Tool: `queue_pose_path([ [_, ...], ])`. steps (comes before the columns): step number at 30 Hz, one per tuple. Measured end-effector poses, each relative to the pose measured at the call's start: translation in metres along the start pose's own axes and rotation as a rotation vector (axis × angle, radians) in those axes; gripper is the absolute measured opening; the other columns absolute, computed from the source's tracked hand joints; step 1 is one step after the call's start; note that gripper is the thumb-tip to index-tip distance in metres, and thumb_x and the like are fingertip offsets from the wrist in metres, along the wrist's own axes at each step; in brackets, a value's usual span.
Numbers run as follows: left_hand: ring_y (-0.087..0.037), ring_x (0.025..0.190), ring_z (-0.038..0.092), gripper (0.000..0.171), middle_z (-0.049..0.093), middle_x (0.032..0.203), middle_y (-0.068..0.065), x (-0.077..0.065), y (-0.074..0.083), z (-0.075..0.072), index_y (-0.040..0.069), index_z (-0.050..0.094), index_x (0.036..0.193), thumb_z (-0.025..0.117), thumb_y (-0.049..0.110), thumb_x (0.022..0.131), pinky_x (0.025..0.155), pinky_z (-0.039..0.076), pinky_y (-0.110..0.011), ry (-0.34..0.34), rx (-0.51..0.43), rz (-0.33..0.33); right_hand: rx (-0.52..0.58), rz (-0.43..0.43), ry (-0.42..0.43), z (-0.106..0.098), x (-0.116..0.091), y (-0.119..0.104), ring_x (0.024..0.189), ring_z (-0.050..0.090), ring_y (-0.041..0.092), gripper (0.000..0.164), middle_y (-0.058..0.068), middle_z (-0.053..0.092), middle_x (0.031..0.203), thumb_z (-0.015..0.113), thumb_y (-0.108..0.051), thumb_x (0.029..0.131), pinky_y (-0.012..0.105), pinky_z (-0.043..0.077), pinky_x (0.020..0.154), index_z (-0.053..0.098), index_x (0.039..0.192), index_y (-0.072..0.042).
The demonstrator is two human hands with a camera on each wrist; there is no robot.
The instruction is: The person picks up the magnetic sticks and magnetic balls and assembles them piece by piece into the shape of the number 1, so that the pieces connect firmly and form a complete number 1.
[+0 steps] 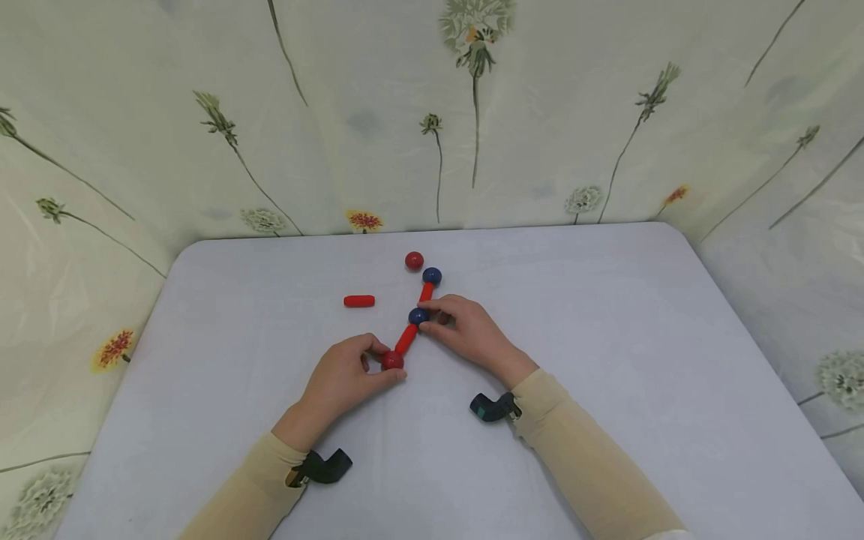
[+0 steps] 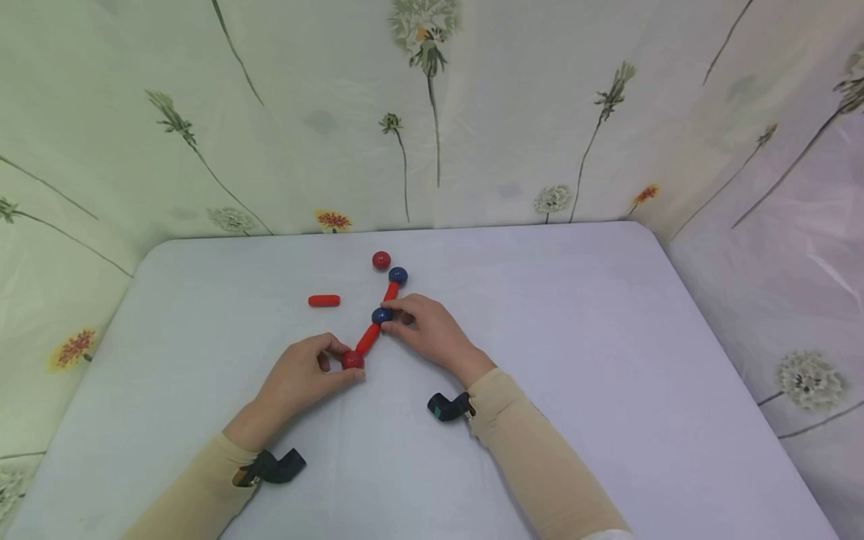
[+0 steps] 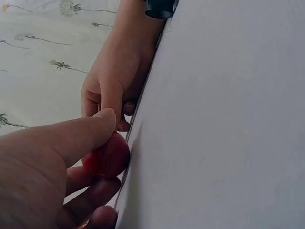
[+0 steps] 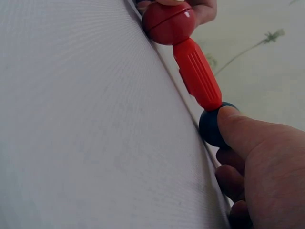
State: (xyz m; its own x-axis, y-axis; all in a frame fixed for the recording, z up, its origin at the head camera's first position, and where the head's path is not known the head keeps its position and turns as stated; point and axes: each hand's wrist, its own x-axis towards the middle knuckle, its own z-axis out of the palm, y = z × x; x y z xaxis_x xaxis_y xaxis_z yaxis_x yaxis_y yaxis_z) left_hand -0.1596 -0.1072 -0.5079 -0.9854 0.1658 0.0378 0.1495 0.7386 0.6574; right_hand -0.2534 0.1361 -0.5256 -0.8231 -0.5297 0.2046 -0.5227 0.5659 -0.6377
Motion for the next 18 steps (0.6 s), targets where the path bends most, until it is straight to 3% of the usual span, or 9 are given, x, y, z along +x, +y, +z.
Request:
queue_pose_path([
  [18,-0.012,0.071,0.052,0.036,0.062,0.087,0.013,-0.0018,0.0069,0.0029,0.023,0.07,0.101,0.083,0.046,0.076,0.06,0.045,-0.031,-0.008,-0.013,0.02,0.005,0.017,0.007,-0.0006,-0.0004,-0.0016,0.087,0.057,0.005,0.04,-0.013,0.065,0.102,0.074,-0.035,0.09,0.026,0.05,0.079,0.067,0.128,-0.024],
])
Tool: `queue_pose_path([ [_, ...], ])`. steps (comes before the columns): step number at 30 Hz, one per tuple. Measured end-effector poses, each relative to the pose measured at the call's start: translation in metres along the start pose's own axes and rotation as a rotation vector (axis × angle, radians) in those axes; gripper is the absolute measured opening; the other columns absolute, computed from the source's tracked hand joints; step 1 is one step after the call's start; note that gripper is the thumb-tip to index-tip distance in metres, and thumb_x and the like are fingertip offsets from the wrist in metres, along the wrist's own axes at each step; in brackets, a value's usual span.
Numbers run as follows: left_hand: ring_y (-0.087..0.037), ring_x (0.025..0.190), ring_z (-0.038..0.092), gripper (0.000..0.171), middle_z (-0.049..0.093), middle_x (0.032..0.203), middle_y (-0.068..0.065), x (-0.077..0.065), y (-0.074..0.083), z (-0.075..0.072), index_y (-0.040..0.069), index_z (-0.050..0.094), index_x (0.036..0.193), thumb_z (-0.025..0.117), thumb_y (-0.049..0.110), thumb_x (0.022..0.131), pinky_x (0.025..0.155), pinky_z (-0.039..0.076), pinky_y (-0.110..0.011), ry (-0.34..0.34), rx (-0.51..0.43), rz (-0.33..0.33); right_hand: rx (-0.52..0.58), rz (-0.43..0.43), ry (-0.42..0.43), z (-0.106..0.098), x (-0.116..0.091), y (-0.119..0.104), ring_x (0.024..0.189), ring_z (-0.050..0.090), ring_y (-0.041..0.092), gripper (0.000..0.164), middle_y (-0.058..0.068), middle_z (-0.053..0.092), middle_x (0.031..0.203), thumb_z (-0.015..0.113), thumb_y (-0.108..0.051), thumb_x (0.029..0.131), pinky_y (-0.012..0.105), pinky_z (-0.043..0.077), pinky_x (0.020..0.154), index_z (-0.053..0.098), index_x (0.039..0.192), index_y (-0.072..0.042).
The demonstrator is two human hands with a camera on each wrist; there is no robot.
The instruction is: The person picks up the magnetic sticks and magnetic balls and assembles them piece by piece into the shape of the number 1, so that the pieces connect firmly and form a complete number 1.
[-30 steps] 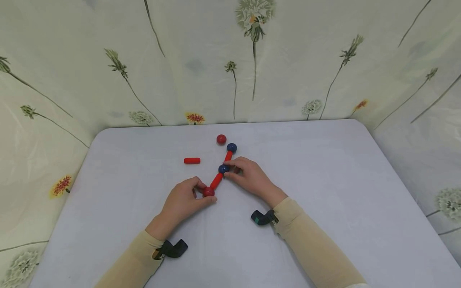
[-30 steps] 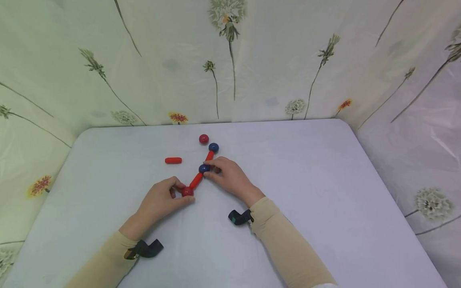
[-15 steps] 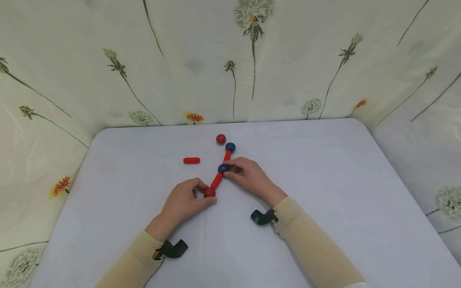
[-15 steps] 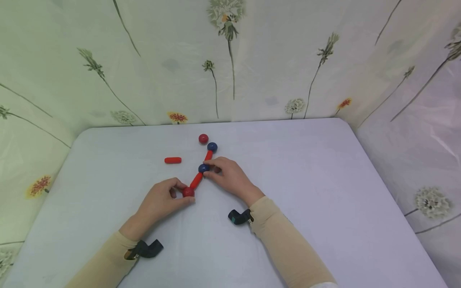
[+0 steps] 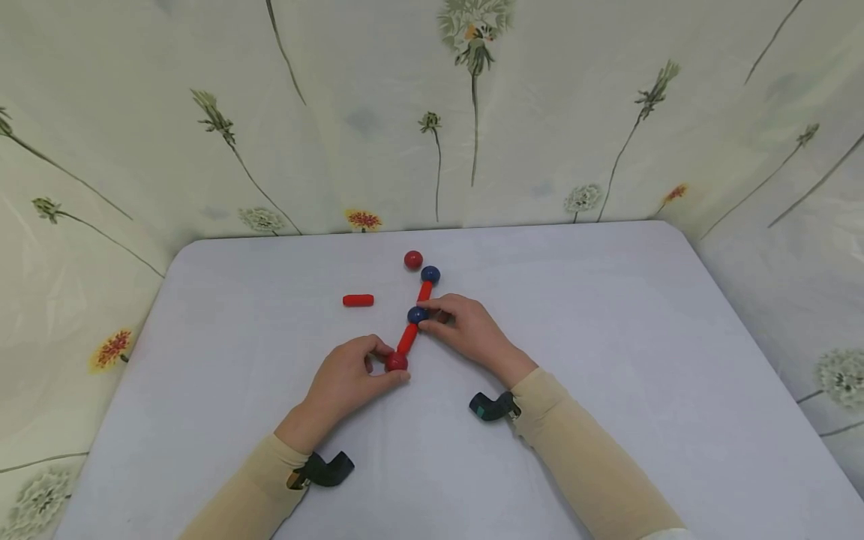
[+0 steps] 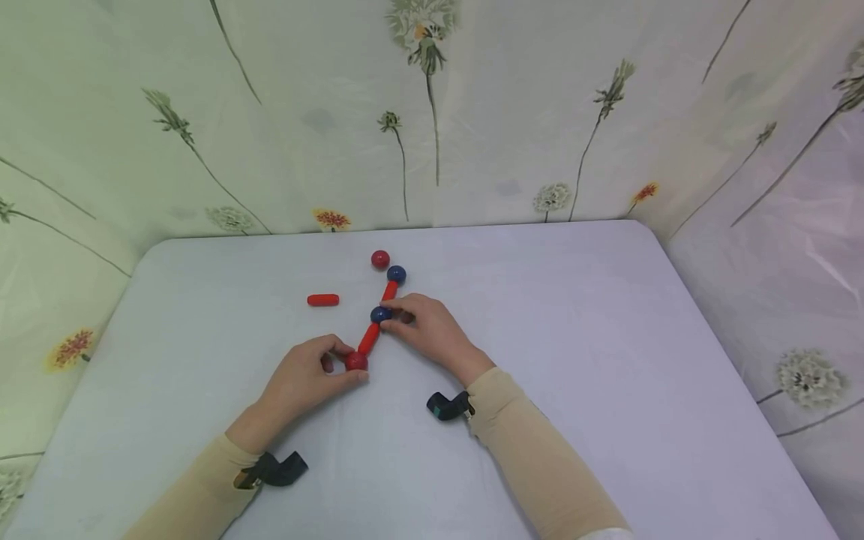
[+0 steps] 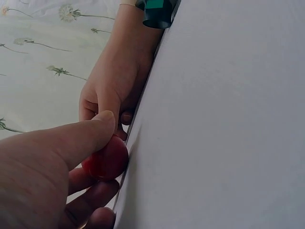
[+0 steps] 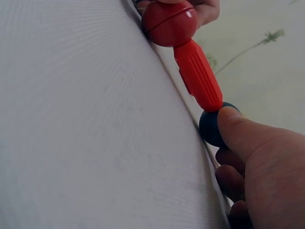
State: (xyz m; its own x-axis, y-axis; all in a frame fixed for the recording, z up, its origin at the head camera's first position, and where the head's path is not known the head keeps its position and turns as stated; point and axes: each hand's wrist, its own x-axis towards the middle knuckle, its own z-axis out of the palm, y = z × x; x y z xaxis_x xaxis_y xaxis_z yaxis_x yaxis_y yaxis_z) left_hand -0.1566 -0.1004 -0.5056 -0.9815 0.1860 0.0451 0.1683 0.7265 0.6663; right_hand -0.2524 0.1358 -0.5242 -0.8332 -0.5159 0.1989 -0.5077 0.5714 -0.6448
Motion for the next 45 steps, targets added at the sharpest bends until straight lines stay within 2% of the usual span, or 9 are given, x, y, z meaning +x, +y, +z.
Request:
queue_pose_path([
  [10,-0.012,0.071,0.053,0.037,0.062,0.086,0.015,0.001,0.0,0.002,0.026,0.068,0.1,0.082,0.049,0.075,0.059,0.045,-0.03,0.009,-0.013,-0.019,-0.017,0.004,-0.013,-0.002,0.0,0.001,0.087,0.057,0.007,0.041,-0.013,0.064,0.099,0.073,-0.036,0.091,0.027,0.05,0.079,0.066,0.129,-0.024],
  [13,-0.013,0.072,0.054,0.042,0.063,0.088,0.013,0.002,0.0,0.001,0.024,0.067,0.104,0.082,0.051,0.075,0.06,0.046,-0.031,-0.004,-0.016,-0.026,-0.015,0.002,-0.008,-0.002,0.0,0.002,0.087,0.057,0.006,0.041,-0.012,0.064,0.101,0.072,-0.037,0.091,0.027,0.05,0.079,0.066,0.129,-0.024],
  [20,-0.013,0.077,0.056,0.06,0.063,0.094,0.012,0.007,-0.005,-0.01,0.025,0.065,0.114,0.074,0.068,0.073,0.063,0.048,-0.032,-0.063,-0.058,-0.131,-0.003,0.006,0.01,-0.001,0.001,0.002,0.087,0.057,0.006,0.041,-0.011,0.065,0.103,0.072,-0.037,0.091,0.028,0.051,0.079,0.066,0.128,-0.023],
  [24,-0.016,0.08,0.056,0.05,0.063,0.095,0.01,0.012,-0.016,-0.02,0.026,0.066,0.112,0.072,0.064,0.079,0.065,0.048,-0.033,-0.06,-0.071,-0.168,-0.001,0.008,0.012,0.001,0.001,0.003,0.088,0.057,0.007,0.041,-0.011,0.064,0.103,0.072,-0.036,0.091,0.028,0.051,0.079,0.066,0.129,-0.022],
  [28,-0.017,0.081,0.056,0.033,0.062,0.093,0.007,0.017,-0.031,-0.032,0.027,0.065,0.107,0.071,0.052,0.086,0.066,0.048,-0.033,-0.013,-0.037,-0.18,0.001,0.014,0.016,0.003,0.002,0.003,0.088,0.057,0.006,0.04,-0.011,0.064,0.103,0.072,-0.035,0.091,0.027,0.05,0.079,0.066,0.128,-0.022],
  [31,-0.018,0.085,0.057,0.024,0.063,0.096,0.006,0.023,-0.04,-0.043,0.026,0.066,0.104,0.071,0.044,0.089,0.071,0.049,-0.036,0.037,-0.019,-0.167,0.004,0.02,0.025,0.003,0.002,0.002,0.088,0.057,0.005,0.039,-0.011,0.064,0.104,0.072,-0.033,0.091,0.027,0.05,0.08,0.067,0.128,-0.022],
  [36,-0.021,0.098,0.058,0.018,0.063,0.106,0.002,0.04,-0.052,-0.058,0.021,0.069,0.102,0.072,0.035,0.09,0.085,0.048,-0.042,0.089,0.018,-0.068,0.002,0.028,0.03,0.003,0.003,0.003,0.087,0.057,0.006,0.039,-0.01,0.064,0.104,0.072,-0.034,0.092,0.027,0.05,0.08,0.066,0.128,-0.022],
  [40,-0.022,0.103,0.056,0.022,0.061,0.112,0.001,0.053,-0.058,-0.063,0.02,0.07,0.109,0.072,0.032,0.09,0.088,0.048,-0.043,0.082,0.027,-0.058,-0.008,0.041,0.038,0.002,0.003,0.004,0.087,0.056,0.007,0.04,-0.009,0.064,0.104,0.072,-0.035,0.092,0.028,0.05,0.079,0.066,0.128,-0.021],
  [45,-0.024,0.108,0.055,0.032,0.06,0.119,-0.002,0.065,-0.057,-0.064,0.021,0.068,0.12,0.072,0.032,0.09,0.09,0.049,-0.044,0.024,0.057,-0.083,-0.018,0.053,0.058,0.001,0.004,0.004,0.085,0.056,0.008,0.039,-0.009,0.064,0.1,0.072,-0.035,0.092,0.028,0.049,0.076,0.067,0.128,-0.02],
])
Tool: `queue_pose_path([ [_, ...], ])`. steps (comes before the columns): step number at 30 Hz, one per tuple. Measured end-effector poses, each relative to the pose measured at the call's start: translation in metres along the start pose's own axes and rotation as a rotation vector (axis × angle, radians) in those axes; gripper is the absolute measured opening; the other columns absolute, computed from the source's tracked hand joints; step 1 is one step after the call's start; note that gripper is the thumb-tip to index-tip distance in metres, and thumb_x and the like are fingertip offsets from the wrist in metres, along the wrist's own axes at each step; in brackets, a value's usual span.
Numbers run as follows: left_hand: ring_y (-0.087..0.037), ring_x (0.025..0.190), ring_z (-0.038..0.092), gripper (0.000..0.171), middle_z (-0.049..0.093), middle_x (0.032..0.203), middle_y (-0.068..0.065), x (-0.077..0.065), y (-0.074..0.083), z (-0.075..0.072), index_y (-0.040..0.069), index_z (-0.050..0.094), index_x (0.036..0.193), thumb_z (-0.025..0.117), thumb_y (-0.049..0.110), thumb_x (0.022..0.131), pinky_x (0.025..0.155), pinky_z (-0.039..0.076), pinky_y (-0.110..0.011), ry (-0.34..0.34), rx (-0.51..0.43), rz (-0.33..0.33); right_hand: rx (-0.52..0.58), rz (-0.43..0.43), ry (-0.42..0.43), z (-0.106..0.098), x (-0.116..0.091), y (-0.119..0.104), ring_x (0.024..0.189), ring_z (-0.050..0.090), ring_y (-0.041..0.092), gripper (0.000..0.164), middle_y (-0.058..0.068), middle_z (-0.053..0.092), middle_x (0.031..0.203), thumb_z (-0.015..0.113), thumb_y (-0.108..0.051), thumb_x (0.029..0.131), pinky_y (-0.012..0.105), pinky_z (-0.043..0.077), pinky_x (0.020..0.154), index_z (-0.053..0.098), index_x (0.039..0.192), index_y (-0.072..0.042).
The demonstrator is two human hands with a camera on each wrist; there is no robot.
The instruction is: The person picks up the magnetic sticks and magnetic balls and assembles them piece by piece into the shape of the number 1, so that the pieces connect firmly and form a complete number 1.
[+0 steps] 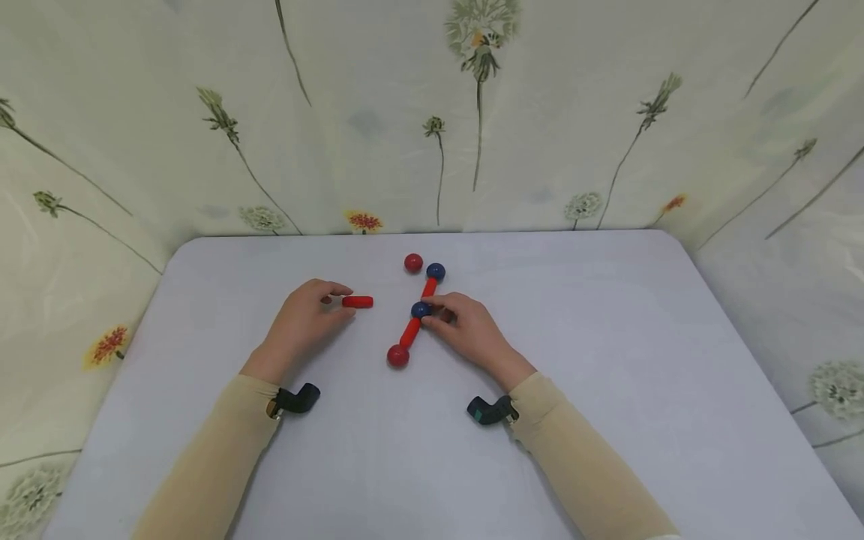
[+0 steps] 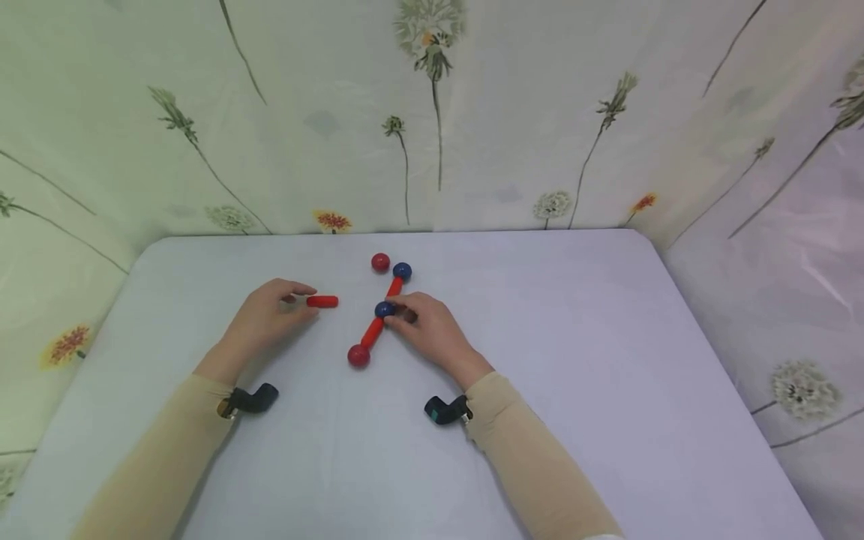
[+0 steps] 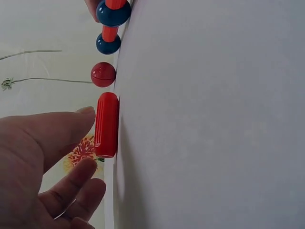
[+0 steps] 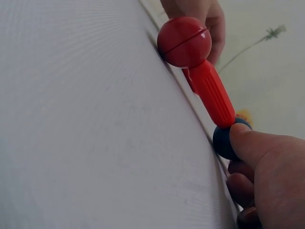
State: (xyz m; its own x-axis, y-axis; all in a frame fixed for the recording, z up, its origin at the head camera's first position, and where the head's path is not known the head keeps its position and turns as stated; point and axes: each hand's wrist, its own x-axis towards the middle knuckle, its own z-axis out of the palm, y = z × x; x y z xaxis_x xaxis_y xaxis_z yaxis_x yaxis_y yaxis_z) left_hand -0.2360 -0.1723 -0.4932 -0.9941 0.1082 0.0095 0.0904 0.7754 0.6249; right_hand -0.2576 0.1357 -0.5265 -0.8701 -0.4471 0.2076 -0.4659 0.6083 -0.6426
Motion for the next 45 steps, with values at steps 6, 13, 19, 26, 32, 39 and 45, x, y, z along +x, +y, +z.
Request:
queue_pose_path([
  [6,-0.025,0.107,0.055,0.036,0.062,0.119,-0.004,0.008,0.001,0.002,0.019,0.068,0.124,0.073,0.03,0.091,0.093,0.047,-0.044,-0.049,0.008,0.024,0.006,0.005,0.024,-0.001,0.001,-0.001,0.084,0.055,0.009,0.039,-0.007,0.063,0.097,0.071,-0.033,0.092,0.028,0.049,0.075,0.066,0.128,-0.019],
  [13,-0.025,0.101,0.055,0.034,0.064,0.114,-0.006,0.011,0.006,0.004,0.016,0.07,0.122,0.074,0.029,0.091,0.091,0.048,-0.043,-0.054,0.04,0.02,-0.006,0.031,0.036,-0.001,0.0,-0.001,0.085,0.055,0.011,0.041,-0.005,0.063,0.099,0.071,-0.032,0.093,0.029,0.049,0.075,0.065,0.13,-0.017],
  [19,-0.024,0.094,0.055,0.028,0.065,0.105,-0.006,0.013,0.01,0.004,0.015,0.073,0.116,0.074,0.027,0.09,0.085,0.049,-0.041,-0.053,0.094,0.015,-0.014,0.039,0.044,-0.002,0.0,-0.003,0.085,0.055,0.012,0.04,-0.005,0.063,0.098,0.071,-0.031,0.093,0.029,0.049,0.075,0.066,0.13,-0.017],
  [26,-0.023,0.09,0.058,0.028,0.067,0.102,-0.005,0.014,0.014,0.002,0.012,0.073,0.113,0.075,0.026,0.089,0.082,0.05,-0.04,-0.065,0.141,0.027,-0.01,0.036,0.048,-0.003,-0.001,-0.004,0.084,0.056,0.011,0.04,-0.004,0.064,0.1,0.072,-0.031,0.092,0.028,0.049,0.075,0.066,0.129,-0.016],
  [32,-0.024,0.093,0.058,0.031,0.066,0.103,-0.004,0.012,0.012,0.004,0.013,0.072,0.116,0.073,0.03,0.09,0.082,0.051,-0.04,-0.074,0.123,-0.014,-0.003,0.033,0.045,-0.002,0.001,-0.004,0.084,0.055,0.011,0.04,-0.005,0.063,0.099,0.072,-0.03,0.092,0.029,0.049,0.075,0.066,0.13,-0.017],
  [39,-0.023,0.09,0.057,0.033,0.066,0.104,-0.004,0.003,0.01,0.003,0.013,0.072,0.115,0.074,0.034,0.089,0.078,0.049,-0.039,-0.062,0.093,-0.036,-0.005,0.034,0.046,-0.001,0.0,-0.001,0.084,0.055,0.01,0.041,-0.005,0.063,0.098,0.072,-0.031,0.092,0.028,0.049,0.074,0.066,0.13,-0.017],
  [45,-0.022,0.089,0.056,0.033,0.065,0.1,-0.001,-0.008,0.01,0.001,0.015,0.073,0.112,0.075,0.037,0.088,0.075,0.047,-0.037,-0.037,0.048,-0.029,-0.012,0.035,0.048,-0.001,0.0,0.001,0.084,0.055,0.01,0.04,-0.005,0.063,0.1,0.071,-0.031,0.092,0.028,0.049,0.075,0.066,0.13,-0.017],
])
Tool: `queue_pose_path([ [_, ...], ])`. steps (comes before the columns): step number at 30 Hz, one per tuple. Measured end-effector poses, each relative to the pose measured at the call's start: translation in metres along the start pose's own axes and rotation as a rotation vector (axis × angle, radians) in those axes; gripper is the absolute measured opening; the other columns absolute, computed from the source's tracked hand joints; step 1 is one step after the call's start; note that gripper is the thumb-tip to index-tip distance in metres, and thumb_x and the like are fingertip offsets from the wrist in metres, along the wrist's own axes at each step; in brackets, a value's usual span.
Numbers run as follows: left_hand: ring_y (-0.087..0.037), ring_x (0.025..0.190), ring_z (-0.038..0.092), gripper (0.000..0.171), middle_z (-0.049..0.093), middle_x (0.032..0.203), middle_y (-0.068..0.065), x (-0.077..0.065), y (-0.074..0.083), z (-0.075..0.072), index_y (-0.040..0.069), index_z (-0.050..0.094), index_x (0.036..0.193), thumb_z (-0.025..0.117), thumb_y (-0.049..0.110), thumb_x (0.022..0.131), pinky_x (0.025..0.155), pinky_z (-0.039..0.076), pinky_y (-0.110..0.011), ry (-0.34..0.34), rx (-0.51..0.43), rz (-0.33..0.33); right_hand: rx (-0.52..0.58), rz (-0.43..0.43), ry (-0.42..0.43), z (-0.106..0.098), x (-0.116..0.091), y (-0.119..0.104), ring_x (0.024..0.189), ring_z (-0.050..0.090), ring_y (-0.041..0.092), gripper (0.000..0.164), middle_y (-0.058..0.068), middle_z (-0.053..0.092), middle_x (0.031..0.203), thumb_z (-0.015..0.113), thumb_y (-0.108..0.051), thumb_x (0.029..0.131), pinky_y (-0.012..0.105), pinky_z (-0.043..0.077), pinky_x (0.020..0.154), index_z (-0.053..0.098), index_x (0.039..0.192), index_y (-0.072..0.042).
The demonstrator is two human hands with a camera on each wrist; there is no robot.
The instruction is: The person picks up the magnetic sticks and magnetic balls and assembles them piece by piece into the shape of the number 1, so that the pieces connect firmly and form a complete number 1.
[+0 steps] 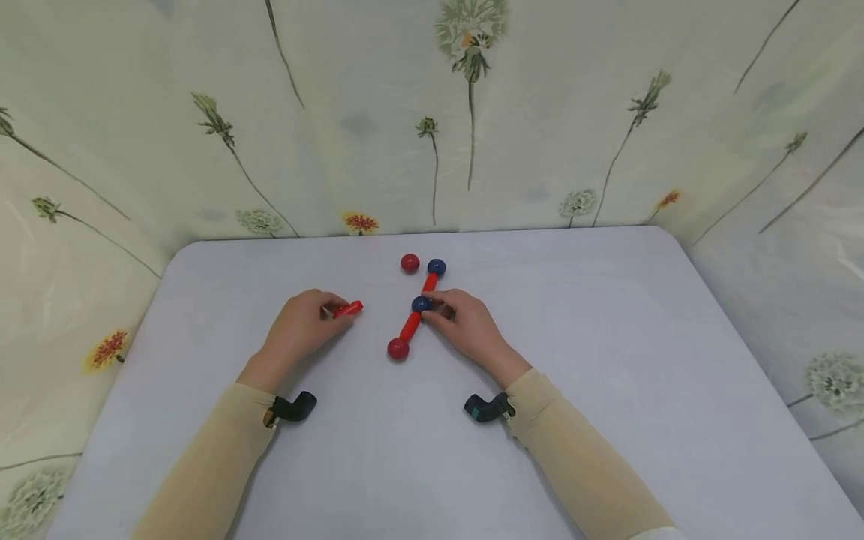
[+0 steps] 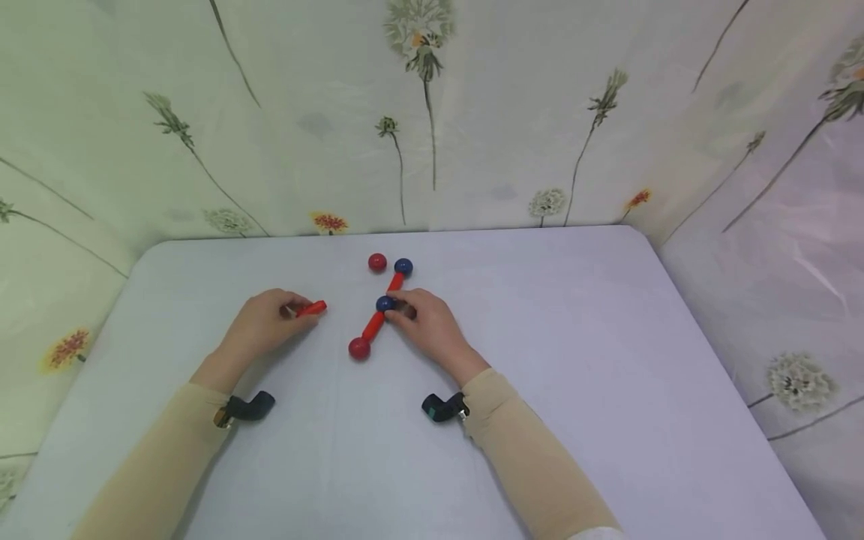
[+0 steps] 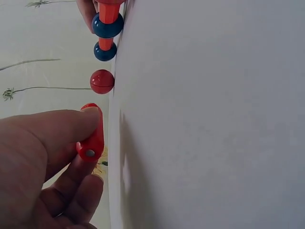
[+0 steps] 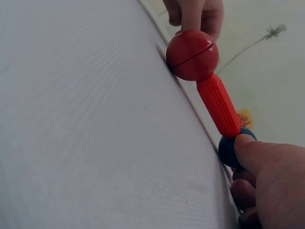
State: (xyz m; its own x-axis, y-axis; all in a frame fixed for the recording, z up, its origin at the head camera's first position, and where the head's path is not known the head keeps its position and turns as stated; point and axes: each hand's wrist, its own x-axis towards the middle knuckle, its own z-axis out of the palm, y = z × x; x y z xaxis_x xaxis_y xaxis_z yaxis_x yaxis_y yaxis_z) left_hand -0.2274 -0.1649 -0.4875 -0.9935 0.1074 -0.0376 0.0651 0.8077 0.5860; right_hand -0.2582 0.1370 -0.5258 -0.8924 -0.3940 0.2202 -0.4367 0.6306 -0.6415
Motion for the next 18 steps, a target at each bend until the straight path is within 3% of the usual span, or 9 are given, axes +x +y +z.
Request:
queue_pose_path([
  [9,-0.021,0.089,0.056,0.031,0.065,0.098,0.001,-0.021,-0.002,0.003,0.017,0.073,0.111,0.074,0.038,0.088,0.074,0.048,-0.036,0.024,-0.03,-0.013,0.007,0.015,-0.011,0.0,0.001,0.001,0.084,0.055,0.011,0.041,-0.005,0.063,0.099,0.072,-0.031,0.092,0.027,0.049,0.074,0.066,0.13,-0.017],
  [18,-0.023,0.098,0.058,0.029,0.065,0.101,0.0,-0.043,0.005,0.008,0.016,0.071,0.111,0.074,0.035,0.088,0.082,0.05,-0.042,0.037,-0.082,-0.029,-0.004,0.011,-0.005,0.0,0.001,0.0,0.084,0.055,0.011,0.041,-0.004,0.063,0.099,0.072,-0.031,0.092,0.028,0.049,0.074,0.066,0.13,-0.017],
])
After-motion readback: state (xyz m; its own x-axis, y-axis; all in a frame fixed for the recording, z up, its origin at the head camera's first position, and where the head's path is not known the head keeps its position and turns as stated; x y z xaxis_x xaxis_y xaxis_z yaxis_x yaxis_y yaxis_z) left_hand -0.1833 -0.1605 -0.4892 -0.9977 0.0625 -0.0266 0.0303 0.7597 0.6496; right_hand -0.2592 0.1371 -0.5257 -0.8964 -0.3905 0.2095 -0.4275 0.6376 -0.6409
